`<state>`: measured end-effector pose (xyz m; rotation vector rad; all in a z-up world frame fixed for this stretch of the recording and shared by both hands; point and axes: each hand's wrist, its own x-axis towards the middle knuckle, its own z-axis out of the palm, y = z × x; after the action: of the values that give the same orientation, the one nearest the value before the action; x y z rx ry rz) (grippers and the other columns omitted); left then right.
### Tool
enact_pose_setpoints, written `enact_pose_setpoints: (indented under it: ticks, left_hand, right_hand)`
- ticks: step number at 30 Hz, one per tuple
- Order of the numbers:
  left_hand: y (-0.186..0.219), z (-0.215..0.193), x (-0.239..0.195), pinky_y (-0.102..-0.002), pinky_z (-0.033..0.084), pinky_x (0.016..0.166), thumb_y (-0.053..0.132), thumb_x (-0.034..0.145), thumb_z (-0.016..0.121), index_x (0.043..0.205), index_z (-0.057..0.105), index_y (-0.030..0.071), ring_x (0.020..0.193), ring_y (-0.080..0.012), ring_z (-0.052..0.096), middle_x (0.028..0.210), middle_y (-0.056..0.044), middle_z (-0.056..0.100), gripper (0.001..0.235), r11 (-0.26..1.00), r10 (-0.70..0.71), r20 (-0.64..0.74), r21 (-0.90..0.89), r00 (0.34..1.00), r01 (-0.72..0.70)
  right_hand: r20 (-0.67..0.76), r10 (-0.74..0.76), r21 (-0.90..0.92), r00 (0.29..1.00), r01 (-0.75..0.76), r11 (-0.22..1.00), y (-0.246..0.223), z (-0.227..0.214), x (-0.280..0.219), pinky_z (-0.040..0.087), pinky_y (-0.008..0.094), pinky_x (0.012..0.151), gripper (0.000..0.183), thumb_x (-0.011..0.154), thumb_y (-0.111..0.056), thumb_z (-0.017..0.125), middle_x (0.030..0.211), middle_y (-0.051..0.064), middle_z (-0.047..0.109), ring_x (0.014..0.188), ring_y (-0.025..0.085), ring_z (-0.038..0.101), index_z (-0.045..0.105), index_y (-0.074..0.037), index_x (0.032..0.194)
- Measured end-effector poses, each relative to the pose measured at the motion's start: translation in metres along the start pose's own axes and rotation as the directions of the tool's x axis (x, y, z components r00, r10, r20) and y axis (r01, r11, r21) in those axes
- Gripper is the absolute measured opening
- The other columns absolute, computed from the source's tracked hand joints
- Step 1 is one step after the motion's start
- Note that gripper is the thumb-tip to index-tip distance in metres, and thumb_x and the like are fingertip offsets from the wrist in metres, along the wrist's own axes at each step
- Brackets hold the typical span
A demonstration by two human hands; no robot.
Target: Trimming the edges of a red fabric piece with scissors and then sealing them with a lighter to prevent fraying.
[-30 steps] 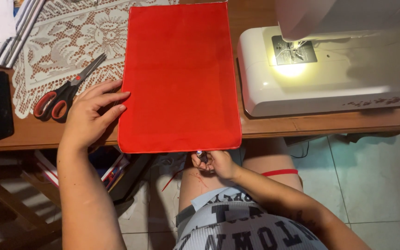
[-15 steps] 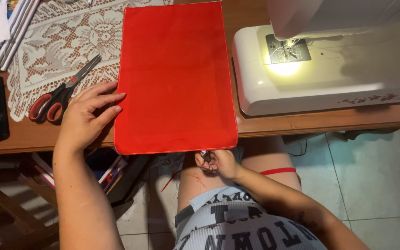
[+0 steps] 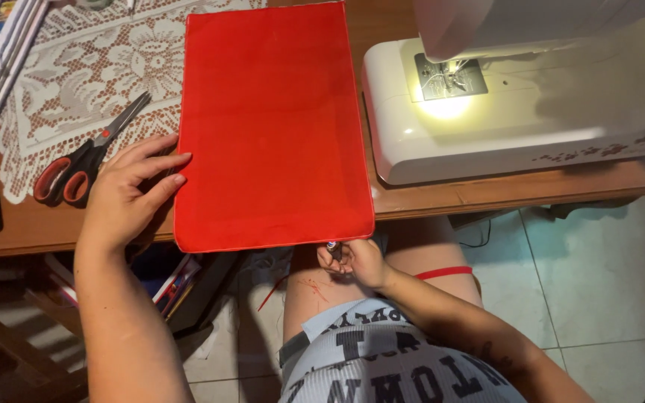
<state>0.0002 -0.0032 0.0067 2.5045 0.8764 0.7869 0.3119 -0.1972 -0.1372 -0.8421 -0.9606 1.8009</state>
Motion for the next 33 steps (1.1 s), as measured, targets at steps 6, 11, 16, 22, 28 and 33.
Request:
enact_pose_setpoints:
  ticks: [6, 11, 16, 22, 28, 33]
  left_hand:
    - [0.002, 0.000, 0.001, -0.044, 0.041, 0.116, 0.014, 0.100, 0.067, 0.125, 0.073, 0.007, 0.133, -0.0314, 0.059, 0.141, -0.019, 0.065, 0.027, 1.000, -0.014, 0.014, -0.013, 1.000, 0.014]
    - [0.002, 0.000, 0.001, -0.045, 0.041, 0.117, 0.012, 0.100, 0.067, 0.126, 0.072, 0.006, 0.133, -0.0323, 0.059, 0.141, -0.020, 0.065, 0.027, 1.000, -0.017, 0.015, 0.004, 1.000, 0.017]
    - [0.003, 0.000, 0.002, -0.045, 0.042, 0.116, 0.011, 0.099, 0.068, 0.125, 0.072, 0.006, 0.133, -0.0318, 0.059, 0.142, -0.019, 0.065, 0.027, 0.999, -0.034, 0.023, -0.001, 0.999, 0.034]
    - [-0.001, 0.001, 0.001, -0.046, 0.042, 0.117, 0.013, 0.099, 0.068, 0.126, 0.073, 0.007, 0.134, -0.0324, 0.059, 0.142, -0.020, 0.065, 0.028, 0.999, -0.026, 0.025, 0.026, 0.999, 0.026]
    - [0.003, 0.000, 0.002, -0.045, 0.042, 0.116, 0.011, 0.099, 0.068, 0.125, 0.072, 0.005, 0.133, -0.0318, 0.059, 0.142, -0.020, 0.065, 0.027, 0.999, -0.033, 0.022, 0.003, 0.999, 0.033]
    - [-0.001, 0.001, 0.001, -0.045, 0.042, 0.117, 0.011, 0.099, 0.068, 0.126, 0.072, 0.006, 0.134, -0.0315, 0.059, 0.142, -0.020, 0.065, 0.028, 1.000, -0.022, 0.023, 0.009, 1.000, 0.021]
  right_hand:
    - [-0.077, -0.010, 0.005, 0.997, 0.011, 1.000, 0.000, -0.002, -0.005, 0.026, 0.020, 0.047, 0.042, 0.097, -0.032, 0.028, 0.064, 0.006, 0.048, 0.053, 0.008, 0.036, 0.049, -0.008, 0.069]
    - [-0.085, -0.017, 0.060, 0.996, 0.022, 0.998, -0.005, 0.000, -0.009, 0.028, 0.022, 0.050, 0.045, 0.097, -0.037, 0.032, 0.064, 0.007, 0.049, 0.055, 0.011, 0.038, 0.053, -0.007, 0.072]
    - [-0.068, -0.030, 0.064, 0.997, 0.034, 0.997, -0.003, -0.007, -0.012, 0.027, 0.022, 0.048, 0.047, 0.100, -0.037, 0.029, 0.064, 0.007, 0.048, 0.053, 0.010, 0.037, 0.054, -0.007, 0.073]
    - [-0.067, -0.045, 0.086, 0.997, 0.051, 0.995, -0.007, -0.007, -0.017, 0.025, 0.019, 0.044, 0.048, 0.100, -0.037, 0.028, 0.061, 0.006, 0.047, 0.049, 0.007, 0.036, 0.053, -0.007, 0.073]
    - [-0.118, -0.055, 0.094, 0.991, 0.067, 0.993, -0.009, -0.008, -0.022, 0.026, 0.019, 0.044, 0.047, 0.099, -0.033, 0.028, 0.060, 0.009, 0.046, 0.049, 0.009, 0.037, 0.052, -0.004, 0.069]
    - [-0.136, -0.055, 0.077, 0.989, 0.065, 0.995, -0.006, -0.013, -0.024, 0.024, 0.021, 0.043, 0.044, 0.095, -0.027, 0.027, 0.060, 0.010, 0.047, 0.052, 0.011, 0.040, 0.052, -0.004, 0.068]
